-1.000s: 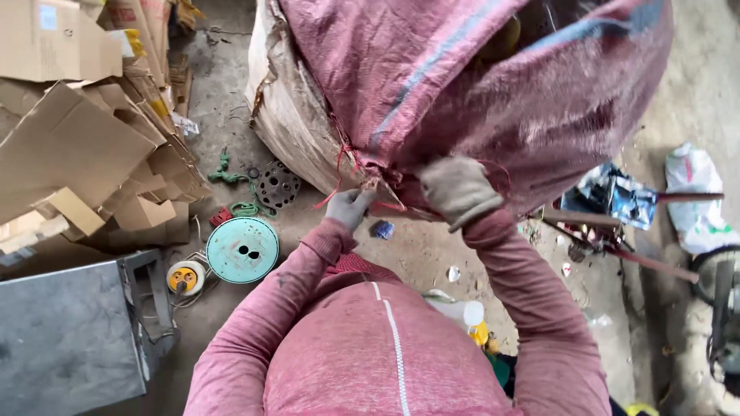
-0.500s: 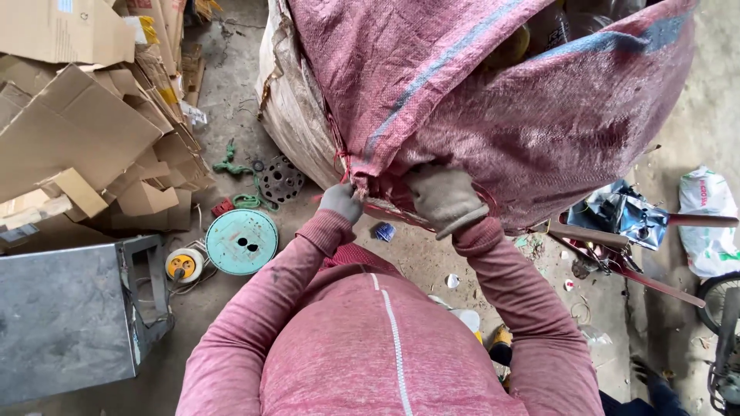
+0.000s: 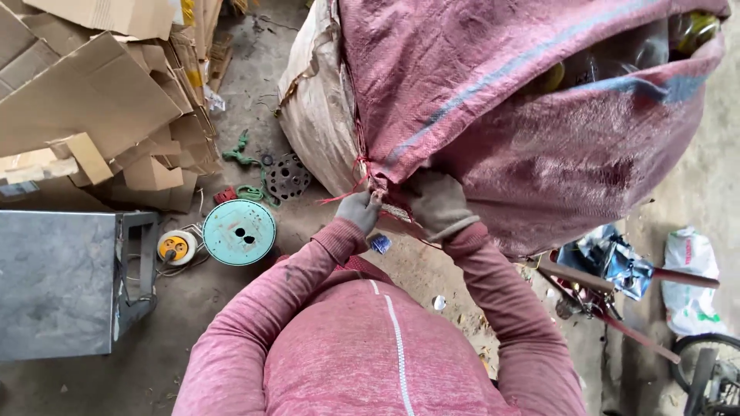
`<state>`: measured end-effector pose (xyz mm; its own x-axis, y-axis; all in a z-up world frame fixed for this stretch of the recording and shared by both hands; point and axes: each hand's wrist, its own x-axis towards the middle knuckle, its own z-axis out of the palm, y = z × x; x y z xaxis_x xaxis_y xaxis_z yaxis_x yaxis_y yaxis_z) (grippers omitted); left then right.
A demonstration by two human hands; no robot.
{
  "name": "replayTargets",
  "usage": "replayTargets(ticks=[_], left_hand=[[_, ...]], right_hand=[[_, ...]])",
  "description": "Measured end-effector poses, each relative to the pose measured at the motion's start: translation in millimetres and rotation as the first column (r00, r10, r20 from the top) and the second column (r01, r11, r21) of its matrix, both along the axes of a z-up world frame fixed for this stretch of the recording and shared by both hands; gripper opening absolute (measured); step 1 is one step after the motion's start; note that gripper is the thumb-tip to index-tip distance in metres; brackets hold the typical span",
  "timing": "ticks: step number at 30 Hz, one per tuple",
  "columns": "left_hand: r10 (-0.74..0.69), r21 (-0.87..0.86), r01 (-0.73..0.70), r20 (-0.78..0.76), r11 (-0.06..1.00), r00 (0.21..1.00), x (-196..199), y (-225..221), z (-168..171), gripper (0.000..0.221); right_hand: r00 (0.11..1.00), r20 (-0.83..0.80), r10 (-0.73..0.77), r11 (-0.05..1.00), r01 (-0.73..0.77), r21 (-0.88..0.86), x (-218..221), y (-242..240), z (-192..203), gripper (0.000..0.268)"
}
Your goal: Using a large needle and red string to sew the top of a large sack closed.
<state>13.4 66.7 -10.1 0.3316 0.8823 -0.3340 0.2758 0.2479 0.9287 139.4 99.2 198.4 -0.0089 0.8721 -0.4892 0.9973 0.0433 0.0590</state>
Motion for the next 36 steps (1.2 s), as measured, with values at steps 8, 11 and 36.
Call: replayTargets(ticks=[8,11,36], left_hand=[[-0.051,0.065,0.057,-0.085,0.996,0.995,6,-2,-4,0.043],[-0.042,0.015,0.042,-0.024,0.999,0.999,6,0,11,0.041],[-0.477,-0.007,0.851,-0.831,0.525,0.287,-99,51,62,0.028]], right_hand=[[0.979,-0.199,-0.043,0.998,0.051,0.035,15,-6,-21,0.036],[0.915,-0.301,0.269,0.941,-0.184,0.283,21,-14,-48,0.033],[0.953,-0.179,-0.246,0.940,0.279,0.194,-24,-37,-9,0.045]])
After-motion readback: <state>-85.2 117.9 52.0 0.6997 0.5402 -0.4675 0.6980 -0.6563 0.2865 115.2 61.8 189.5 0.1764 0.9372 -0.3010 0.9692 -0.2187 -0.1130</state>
